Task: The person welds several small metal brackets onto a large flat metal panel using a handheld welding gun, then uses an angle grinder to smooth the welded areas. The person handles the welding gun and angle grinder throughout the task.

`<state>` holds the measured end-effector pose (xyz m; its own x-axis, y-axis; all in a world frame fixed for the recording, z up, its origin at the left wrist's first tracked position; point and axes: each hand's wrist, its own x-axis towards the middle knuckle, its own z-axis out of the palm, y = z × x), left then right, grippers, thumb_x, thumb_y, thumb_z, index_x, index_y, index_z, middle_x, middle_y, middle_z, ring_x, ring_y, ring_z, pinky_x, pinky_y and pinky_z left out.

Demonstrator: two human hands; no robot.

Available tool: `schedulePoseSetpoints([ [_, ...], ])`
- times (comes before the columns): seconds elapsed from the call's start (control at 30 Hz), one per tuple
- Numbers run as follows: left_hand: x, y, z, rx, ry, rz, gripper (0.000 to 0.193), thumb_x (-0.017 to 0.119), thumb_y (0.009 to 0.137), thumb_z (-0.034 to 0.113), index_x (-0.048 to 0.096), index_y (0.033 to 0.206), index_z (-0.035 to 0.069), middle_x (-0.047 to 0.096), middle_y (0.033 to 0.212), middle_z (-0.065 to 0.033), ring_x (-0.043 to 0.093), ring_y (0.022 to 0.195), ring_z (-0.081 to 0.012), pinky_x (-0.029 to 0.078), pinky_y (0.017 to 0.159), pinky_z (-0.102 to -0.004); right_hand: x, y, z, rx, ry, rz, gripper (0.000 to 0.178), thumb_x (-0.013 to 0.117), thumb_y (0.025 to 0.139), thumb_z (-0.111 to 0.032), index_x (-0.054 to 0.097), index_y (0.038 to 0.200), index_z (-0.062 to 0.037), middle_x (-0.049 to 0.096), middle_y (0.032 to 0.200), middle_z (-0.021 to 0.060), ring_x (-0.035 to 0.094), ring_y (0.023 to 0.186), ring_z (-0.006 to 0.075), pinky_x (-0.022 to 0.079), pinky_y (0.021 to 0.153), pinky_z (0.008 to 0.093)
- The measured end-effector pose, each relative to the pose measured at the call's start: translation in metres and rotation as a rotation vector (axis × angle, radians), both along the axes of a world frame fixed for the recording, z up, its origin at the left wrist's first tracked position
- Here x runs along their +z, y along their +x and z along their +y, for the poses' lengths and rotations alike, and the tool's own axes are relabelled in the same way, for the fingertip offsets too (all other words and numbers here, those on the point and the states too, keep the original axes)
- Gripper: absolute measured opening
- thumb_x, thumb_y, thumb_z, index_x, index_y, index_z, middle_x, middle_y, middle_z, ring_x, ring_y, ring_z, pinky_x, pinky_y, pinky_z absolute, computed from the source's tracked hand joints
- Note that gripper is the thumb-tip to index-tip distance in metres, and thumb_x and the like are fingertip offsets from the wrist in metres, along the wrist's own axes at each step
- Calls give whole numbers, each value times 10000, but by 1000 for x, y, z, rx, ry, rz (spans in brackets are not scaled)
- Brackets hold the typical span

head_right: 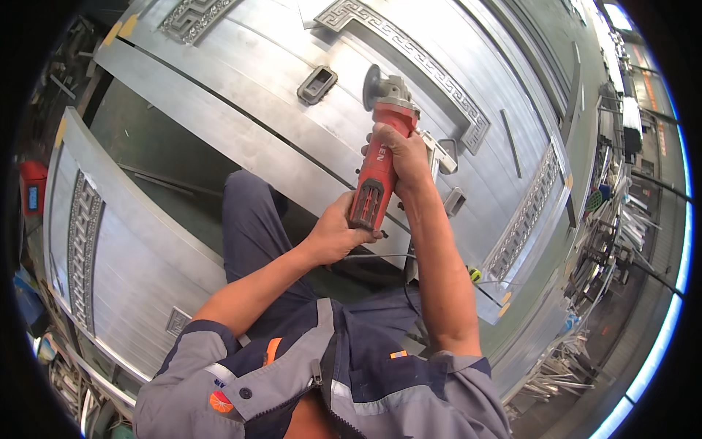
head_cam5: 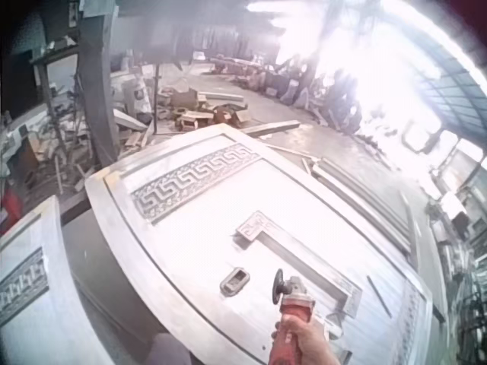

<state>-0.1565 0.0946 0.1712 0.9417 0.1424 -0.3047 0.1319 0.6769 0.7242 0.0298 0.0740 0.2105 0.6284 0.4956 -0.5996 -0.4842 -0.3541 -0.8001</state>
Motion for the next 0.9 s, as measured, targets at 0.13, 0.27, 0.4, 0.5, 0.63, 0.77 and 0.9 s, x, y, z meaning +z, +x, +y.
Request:
schedulePoseSetpoints([
  [0.13, -40, 46, 29, -282, 145, -50, 727, 818, 808, 194, 467, 1387, -67, 606, 1294, -184, 616, 1191, -248, 522, 998, -374, -4, 43, 24, 373, -339, -212, 436, 765, 832, -247, 630, 1124, 47, 694, 881, 125, 703, 749, 222, 588, 664, 360],
  [0.27, -79, 108, 61, -32, -505, 38, 627, 656, 990, 475, 492, 1410, 39, 619, 1262, -110, 626, 1137, -267, 550, 965, -514, -17, 66, 55, 745, -592, -710, 558, 798, 751, -286, 647, 1159, 64, 735, 947, 211, 733, 843, 315, 570, 787, 412],
  [0.4, -92, 144, 74, 59, -640, -8, 636, 613, 1001, 558, 500, 1420, 94, 589, 1335, -95, 625, 1164, -297, 566, 965, -573, -32, 73, 63, 899, -741, -790, 476, 758, 768, -263, 633, 1083, 72, 731, 997, 273, 719, 988, 403, 558, 852, 473],
  [0.5, -93, 157, 74, 121, -609, 22, 609, 640, 991, 549, 525, 1370, 87, 634, 1231, -83, 693, 1044, -295, 617, 833, -522, -45, 82, 58, 951, -728, -932, 428, 721, 796, -234, 610, 1073, 74, 727, 979, 277, 709, 980, 434, 555, 853, 490],
  [0.63, -99, 160, 73, 145, -606, 24, 602, 635, 997, 538, 518, 1371, 80, 645, 1204, -92, 711, 998, -297, 634, 790, -487, -50, 85, 62, 977, -715, -921, 433, 721, 801, -229, 601, 1082, 77, 727, 974, 278, 708, 977, 436, 553, 853, 491],
  [0.77, -102, 164, 78, 160, -582, -9, 589, 621, 1005, 536, 521, 1360, 77, 652, 1177, -107, 716, 976, -294, 642, 771, -468, -43, 84, 71, 977, -740, -884, 433, 723, 803, -233, 603, 1082, 76, 726, 993, 278, 707, 995, 424, 552, 859, 482],
  [0.9, -101, 166, 77, 150, -584, -25, 579, 609, 1016, 526, 517, 1356, 66, 650, 1168, -120, 721, 958, -298, 646, 759, -460, -53, 94, 65, 1018, -712, -940, 414, 715, 810, -228, 612, 1082, 67, 731, 991, 265, 710, 991, 419, 553, 861, 474],
])
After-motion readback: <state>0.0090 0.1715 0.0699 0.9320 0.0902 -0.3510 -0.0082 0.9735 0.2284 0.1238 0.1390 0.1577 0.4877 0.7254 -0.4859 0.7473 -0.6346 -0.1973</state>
